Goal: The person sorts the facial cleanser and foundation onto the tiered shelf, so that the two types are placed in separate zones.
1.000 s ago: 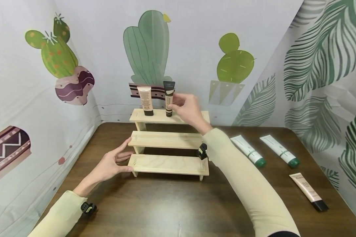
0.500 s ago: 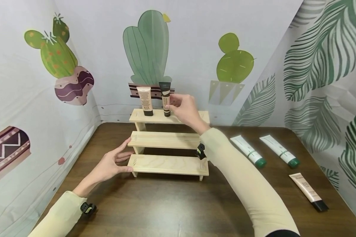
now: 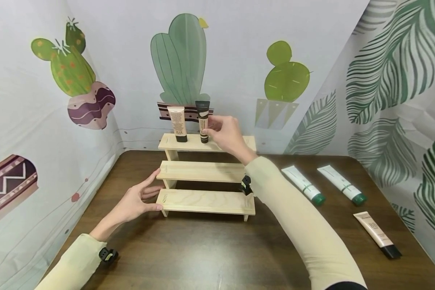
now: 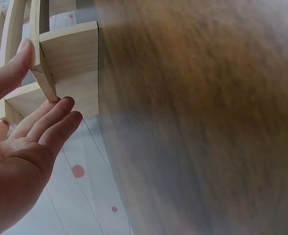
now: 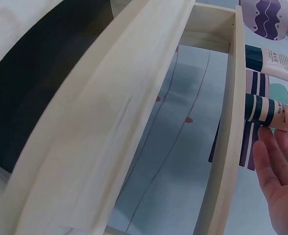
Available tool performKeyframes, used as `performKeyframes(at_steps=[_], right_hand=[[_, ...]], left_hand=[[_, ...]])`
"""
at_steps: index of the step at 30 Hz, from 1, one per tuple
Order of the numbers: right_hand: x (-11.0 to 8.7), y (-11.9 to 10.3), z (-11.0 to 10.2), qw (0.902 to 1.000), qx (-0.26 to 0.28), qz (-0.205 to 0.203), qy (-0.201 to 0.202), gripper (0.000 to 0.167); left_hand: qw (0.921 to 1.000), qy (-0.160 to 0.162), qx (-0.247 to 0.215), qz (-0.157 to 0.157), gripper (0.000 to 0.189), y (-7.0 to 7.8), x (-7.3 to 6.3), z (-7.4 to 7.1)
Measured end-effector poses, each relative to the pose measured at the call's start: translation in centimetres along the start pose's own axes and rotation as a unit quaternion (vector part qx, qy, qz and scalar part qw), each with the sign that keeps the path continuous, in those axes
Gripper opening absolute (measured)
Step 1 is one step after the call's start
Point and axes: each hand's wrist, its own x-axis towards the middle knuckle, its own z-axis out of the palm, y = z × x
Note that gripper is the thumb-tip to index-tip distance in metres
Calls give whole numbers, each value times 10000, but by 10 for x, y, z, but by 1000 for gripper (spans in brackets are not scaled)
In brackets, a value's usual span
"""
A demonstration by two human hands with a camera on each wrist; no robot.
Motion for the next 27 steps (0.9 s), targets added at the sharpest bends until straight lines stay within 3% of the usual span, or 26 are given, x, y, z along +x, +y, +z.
performKeyframes(at_steps=[27], right_hand=[[-7,-1,-2,9998,-138,87,-115,46]], left_hand=[[10000,5,30,18,116,-1,-1,1]])
